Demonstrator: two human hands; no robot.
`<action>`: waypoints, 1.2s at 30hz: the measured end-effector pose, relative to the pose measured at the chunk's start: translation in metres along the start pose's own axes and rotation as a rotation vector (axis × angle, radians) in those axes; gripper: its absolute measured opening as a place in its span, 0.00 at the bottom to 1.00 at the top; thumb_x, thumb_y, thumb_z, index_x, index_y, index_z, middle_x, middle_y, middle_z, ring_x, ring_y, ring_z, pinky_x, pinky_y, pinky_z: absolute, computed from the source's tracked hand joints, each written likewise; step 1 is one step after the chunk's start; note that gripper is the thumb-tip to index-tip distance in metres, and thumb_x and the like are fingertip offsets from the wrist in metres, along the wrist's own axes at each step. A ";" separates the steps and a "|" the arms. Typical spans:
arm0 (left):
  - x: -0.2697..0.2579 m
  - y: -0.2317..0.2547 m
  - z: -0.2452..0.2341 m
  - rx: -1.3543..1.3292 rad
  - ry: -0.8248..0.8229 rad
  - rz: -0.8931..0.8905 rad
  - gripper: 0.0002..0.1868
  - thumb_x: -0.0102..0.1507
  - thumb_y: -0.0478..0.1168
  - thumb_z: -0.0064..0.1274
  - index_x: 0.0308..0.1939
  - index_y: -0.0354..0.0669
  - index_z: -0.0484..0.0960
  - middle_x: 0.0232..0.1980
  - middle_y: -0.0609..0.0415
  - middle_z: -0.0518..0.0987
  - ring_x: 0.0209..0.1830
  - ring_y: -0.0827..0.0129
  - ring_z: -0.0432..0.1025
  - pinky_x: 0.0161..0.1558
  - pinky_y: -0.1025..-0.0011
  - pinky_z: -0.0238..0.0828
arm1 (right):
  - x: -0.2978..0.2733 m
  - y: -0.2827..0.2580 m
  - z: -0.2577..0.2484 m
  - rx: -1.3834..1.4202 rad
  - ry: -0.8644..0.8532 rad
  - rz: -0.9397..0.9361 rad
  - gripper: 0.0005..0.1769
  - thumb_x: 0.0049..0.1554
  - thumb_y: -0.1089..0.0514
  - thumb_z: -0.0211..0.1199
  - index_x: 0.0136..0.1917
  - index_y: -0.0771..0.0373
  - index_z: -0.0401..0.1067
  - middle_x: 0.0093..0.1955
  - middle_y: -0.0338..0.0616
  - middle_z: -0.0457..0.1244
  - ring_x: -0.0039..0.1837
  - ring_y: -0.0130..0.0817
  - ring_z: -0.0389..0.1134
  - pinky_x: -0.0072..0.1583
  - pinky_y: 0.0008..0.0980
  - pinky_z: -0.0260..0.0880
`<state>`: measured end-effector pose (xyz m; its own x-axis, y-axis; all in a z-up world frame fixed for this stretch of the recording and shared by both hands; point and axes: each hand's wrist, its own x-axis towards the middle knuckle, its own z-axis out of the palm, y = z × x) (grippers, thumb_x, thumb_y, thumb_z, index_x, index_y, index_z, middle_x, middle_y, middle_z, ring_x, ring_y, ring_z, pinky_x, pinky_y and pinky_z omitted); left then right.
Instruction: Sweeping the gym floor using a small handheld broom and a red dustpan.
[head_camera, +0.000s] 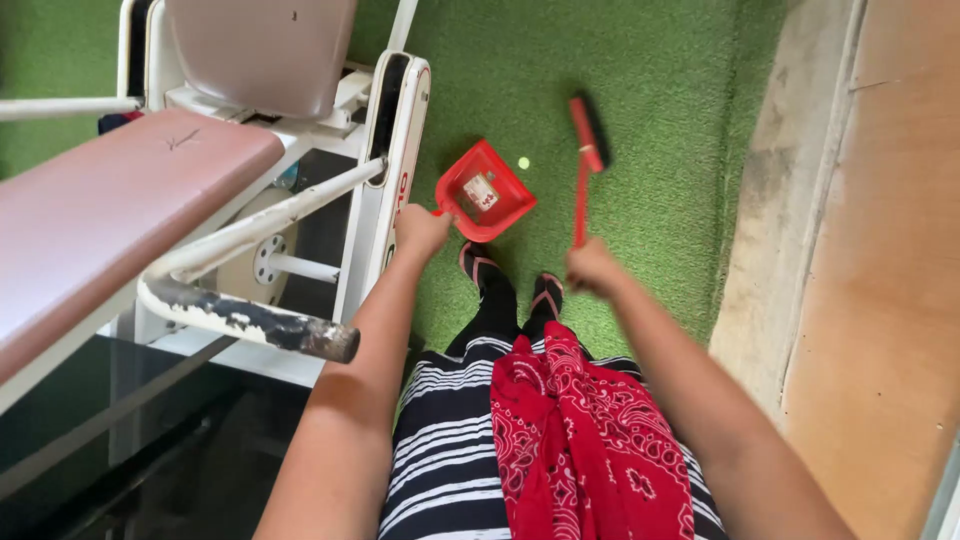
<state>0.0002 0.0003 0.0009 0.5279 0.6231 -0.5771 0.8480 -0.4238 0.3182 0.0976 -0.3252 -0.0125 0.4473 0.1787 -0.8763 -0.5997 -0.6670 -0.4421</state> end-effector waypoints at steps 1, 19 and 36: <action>0.003 0.005 -0.004 -0.001 -0.003 0.006 0.31 0.52 0.59 0.68 0.34 0.27 0.86 0.39 0.30 0.83 0.42 0.42 0.80 0.50 0.52 0.75 | 0.008 0.014 0.024 0.003 0.006 0.000 0.07 0.55 0.62 0.56 0.40 0.70 0.65 0.28 0.48 0.62 0.27 0.39 0.64 0.28 0.40 0.61; -0.013 0.083 -0.040 -0.373 0.066 0.104 0.17 0.54 0.45 0.57 0.38 0.35 0.89 0.27 0.44 0.85 0.32 0.59 0.83 0.45 0.63 0.79 | -0.021 -0.124 -0.239 0.856 -0.590 0.276 0.09 0.65 0.60 0.53 0.42 0.55 0.57 0.32 0.24 0.52 0.28 0.09 0.51 0.25 0.14 0.46; 0.043 0.232 -0.004 -0.322 0.203 -0.094 0.16 0.53 0.46 0.57 0.39 0.39 0.88 0.35 0.38 0.85 0.41 0.50 0.82 0.52 0.58 0.77 | 0.193 -0.189 -0.320 0.316 -0.133 0.042 0.10 0.55 0.66 0.58 0.36 0.61 0.59 0.28 0.38 0.52 0.28 0.28 0.53 0.30 0.32 0.51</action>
<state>0.2195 -0.0682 0.0532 0.4182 0.7803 -0.4651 0.8474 -0.1508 0.5091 0.5093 -0.3961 -0.0364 0.3402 0.2620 -0.9031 -0.8010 -0.4224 -0.4242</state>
